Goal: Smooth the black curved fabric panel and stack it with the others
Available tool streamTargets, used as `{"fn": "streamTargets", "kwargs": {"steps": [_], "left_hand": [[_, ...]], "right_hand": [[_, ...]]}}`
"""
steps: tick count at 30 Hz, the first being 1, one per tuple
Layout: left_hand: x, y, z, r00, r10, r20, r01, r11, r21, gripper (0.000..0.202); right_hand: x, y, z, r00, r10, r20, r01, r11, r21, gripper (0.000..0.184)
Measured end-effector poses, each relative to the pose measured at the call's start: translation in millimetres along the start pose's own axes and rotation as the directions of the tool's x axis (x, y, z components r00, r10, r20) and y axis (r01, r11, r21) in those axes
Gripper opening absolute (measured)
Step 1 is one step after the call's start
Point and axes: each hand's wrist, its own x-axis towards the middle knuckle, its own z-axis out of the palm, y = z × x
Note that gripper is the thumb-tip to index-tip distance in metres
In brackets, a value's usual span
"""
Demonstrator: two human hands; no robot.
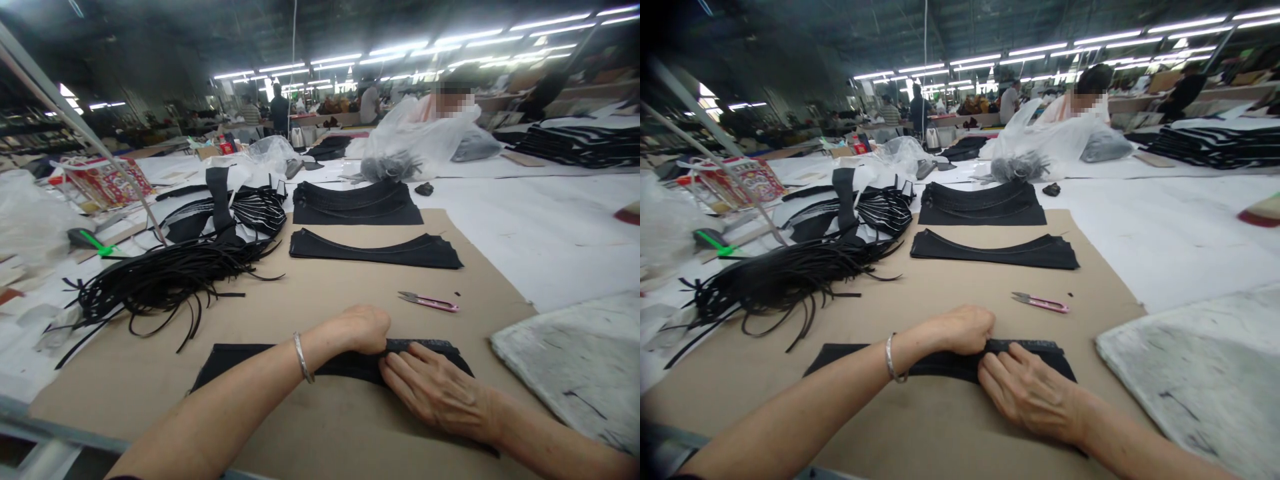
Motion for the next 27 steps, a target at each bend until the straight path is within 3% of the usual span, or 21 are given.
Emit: {"fn": "streamTargets", "kwargs": {"steps": [8,13,17,21,24,27], "left_hand": [[2.2,-10.7,1.2,0.998,-0.042,-0.037,0.036,0.987,-0.154,0.025],[-0.6,-21.4,7.4,0.982,-0.085,-0.171,0.037,0.963,-0.266,0.023],[-19.7,-18.4,14.5,0.932,-0.065,-0.355,-0.036,0.962,-0.27,0.021],[-43.1,1.6,44.6,0.871,0.071,-0.487,-0.115,0.992,-0.061,0.021],[-55.1,14.4,80.6,0.84,0.083,-0.537,-0.018,0.992,0.126,0.03],[-61.4,19.2,110.5,0.784,0.081,-0.616,0.041,0.983,0.182,0.043]], "right_hand": [[1.4,6.4,-0.8,0.991,0.134,0.016,-0.134,0.991,-0.011,0.029],[-5.7,-0.5,-1.2,0.979,0.2,0.042,-0.204,0.974,0.103,0.026],[-12.9,-11.5,-1.1,0.949,0.304,0.083,-0.314,0.932,0.18,0.026],[-14.5,-16.7,-1.8,0.925,0.372,0.081,-0.381,0.896,0.229,0.022],[-14.4,-14.7,-2.2,0.905,0.413,0.097,-0.424,0.866,0.264,0.02],[-12.6,-8.2,-2.2,0.899,0.422,0.116,-0.438,0.861,0.26,0.017]]}}
